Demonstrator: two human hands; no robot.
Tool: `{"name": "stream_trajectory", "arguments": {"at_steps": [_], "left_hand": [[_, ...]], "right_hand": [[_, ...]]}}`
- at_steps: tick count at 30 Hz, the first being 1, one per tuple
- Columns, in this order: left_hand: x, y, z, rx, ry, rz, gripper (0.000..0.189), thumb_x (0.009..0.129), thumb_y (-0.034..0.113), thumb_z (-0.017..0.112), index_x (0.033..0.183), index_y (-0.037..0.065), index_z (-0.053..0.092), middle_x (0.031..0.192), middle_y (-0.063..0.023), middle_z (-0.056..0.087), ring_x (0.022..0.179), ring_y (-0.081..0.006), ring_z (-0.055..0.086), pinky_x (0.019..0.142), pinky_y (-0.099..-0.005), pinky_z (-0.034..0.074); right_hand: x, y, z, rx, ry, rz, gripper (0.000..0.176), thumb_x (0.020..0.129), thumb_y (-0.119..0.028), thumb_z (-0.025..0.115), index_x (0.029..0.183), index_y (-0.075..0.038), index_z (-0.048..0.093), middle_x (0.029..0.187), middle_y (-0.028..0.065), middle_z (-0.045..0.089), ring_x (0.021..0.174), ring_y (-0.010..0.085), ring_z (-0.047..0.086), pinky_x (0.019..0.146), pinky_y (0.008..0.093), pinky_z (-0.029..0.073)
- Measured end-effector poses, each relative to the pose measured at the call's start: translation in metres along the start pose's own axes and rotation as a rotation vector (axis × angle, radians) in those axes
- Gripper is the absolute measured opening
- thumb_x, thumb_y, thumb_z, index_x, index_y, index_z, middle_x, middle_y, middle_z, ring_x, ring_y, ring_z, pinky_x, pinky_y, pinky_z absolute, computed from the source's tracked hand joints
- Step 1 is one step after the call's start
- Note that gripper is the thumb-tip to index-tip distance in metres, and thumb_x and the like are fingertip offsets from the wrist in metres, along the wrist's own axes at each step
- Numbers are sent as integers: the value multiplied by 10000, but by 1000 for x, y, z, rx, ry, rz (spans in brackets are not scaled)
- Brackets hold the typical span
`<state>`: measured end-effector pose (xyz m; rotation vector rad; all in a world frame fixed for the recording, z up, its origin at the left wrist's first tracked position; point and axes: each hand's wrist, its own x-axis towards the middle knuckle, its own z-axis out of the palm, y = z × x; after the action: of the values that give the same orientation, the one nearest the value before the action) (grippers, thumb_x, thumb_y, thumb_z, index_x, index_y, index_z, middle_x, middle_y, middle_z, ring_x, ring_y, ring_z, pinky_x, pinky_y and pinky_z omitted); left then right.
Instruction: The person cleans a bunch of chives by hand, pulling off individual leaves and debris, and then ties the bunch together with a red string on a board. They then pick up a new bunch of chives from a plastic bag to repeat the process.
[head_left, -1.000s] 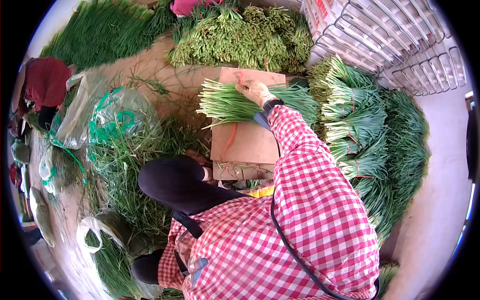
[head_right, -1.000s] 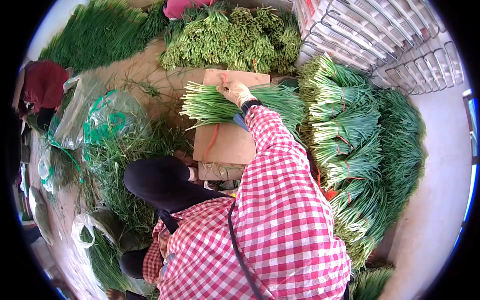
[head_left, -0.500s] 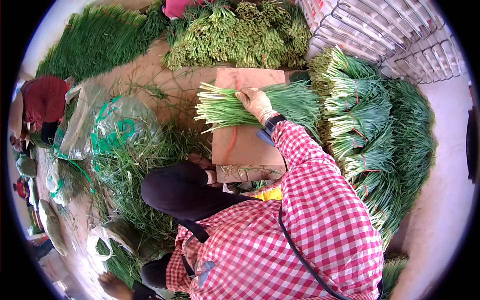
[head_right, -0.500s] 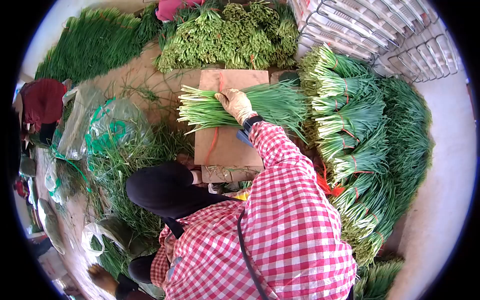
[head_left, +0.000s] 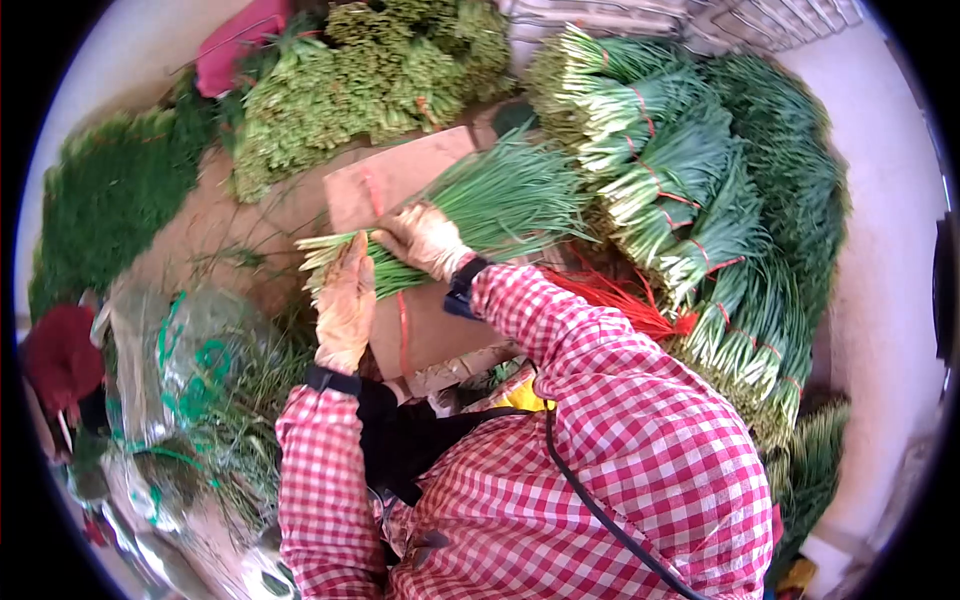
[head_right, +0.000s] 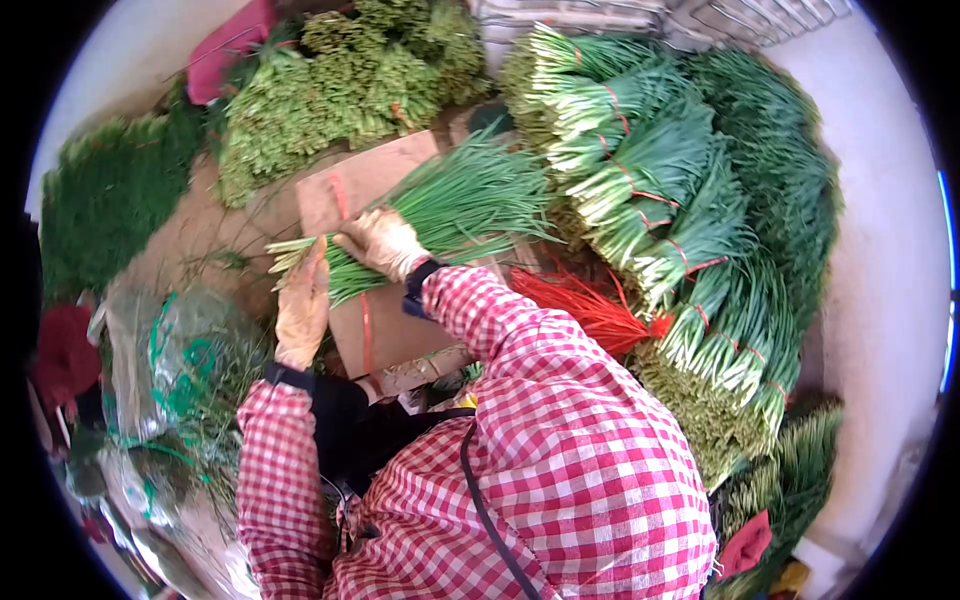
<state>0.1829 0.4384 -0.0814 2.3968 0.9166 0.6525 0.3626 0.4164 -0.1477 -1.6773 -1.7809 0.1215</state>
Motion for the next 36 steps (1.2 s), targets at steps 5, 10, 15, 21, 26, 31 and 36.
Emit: {"name": "stream_trajectory", "arguments": {"at_steps": [5, 10, 15, 21, 26, 31, 36], "left_hand": [[0, -42, 40, 210, -25, -102, 465, 1003, 310, 305, 1398, 79, 385, 1360, -181, 462, 1273, -301, 417, 1070, -418, 285], [-47, -139, 10, 212, 182, -481, 468, 1007, 305, 293, 1384, 46, 387, 1396, -168, 426, 1271, -268, 417, 1054, -387, 309], [9, -76, -66, 77, 598, -401, 513, 1010, 337, 320, 1348, -40, 409, 1374, -168, 449, 1238, -257, 432, 1058, -331, 294], [-6, -78, 52, 430, -32, -387, 578, 974, 507, 248, 1432, 167, 335, 1420, -109, 412, 1334, -270, 345, 1087, -526, 164], [-22, -139, -15, 1061, -48, -676, 442, 971, 262, 417, 1341, 22, 398, 1252, -227, 511, 1146, -339, 506, 958, -392, 413], [37, 2, 40, 482, 125, -28, 449, 1009, 294, 323, 1403, 83, 361, 1428, -106, 407, 1304, -271, 395, 1094, -426, 226], [22, -23, 88, 329, 66, -250, 538, 987, 425, 279, 1450, 151, 296, 1463, -51, 356, 1366, -239, 284, 1097, -508, 135]], "right_hand": [[-4, -5, 4, -60, 23, 31, 275, 918, -334, 489, 854, -77, 566, 741, 125, 596, 738, 320, 594, 781, 462, 447], [-3, -5, 0, -122, -52, 45, 242, 912, -327, 508, 909, -98, 586, 810, 108, 595, 804, 298, 582, 774, 431, 442], [-4, -7, -7, -133, -71, 56, 242, 910, -330, 511, 915, -99, 583, 778, 106, 584, 778, 293, 583, 750, 420, 443], [-7, -6, 3, -172, -14, 12, 225, 911, -309, 504, 876, -96, 567, 753, 110, 582, 751, 298, 580, 749, 424, 443], [-3, 0, 2, -164, -47, 1, 261, 927, -325, 473, 866, -86, 557, 719, 120, 576, 717, 295, 575, 740, 427, 434], [-7, -2, 3, -155, -143, 12, 237, 848, -284, 539, 977, -87, 571, 840, 117, 595, 831, 286, 587, 795, 411, 433], [-4, 5, 1, -238, -152, -104, 396, 781, -225, 522, 1097, 13, 559, 1052, 171, 606, 960, 302, 579, 875, 394, 432]]}}
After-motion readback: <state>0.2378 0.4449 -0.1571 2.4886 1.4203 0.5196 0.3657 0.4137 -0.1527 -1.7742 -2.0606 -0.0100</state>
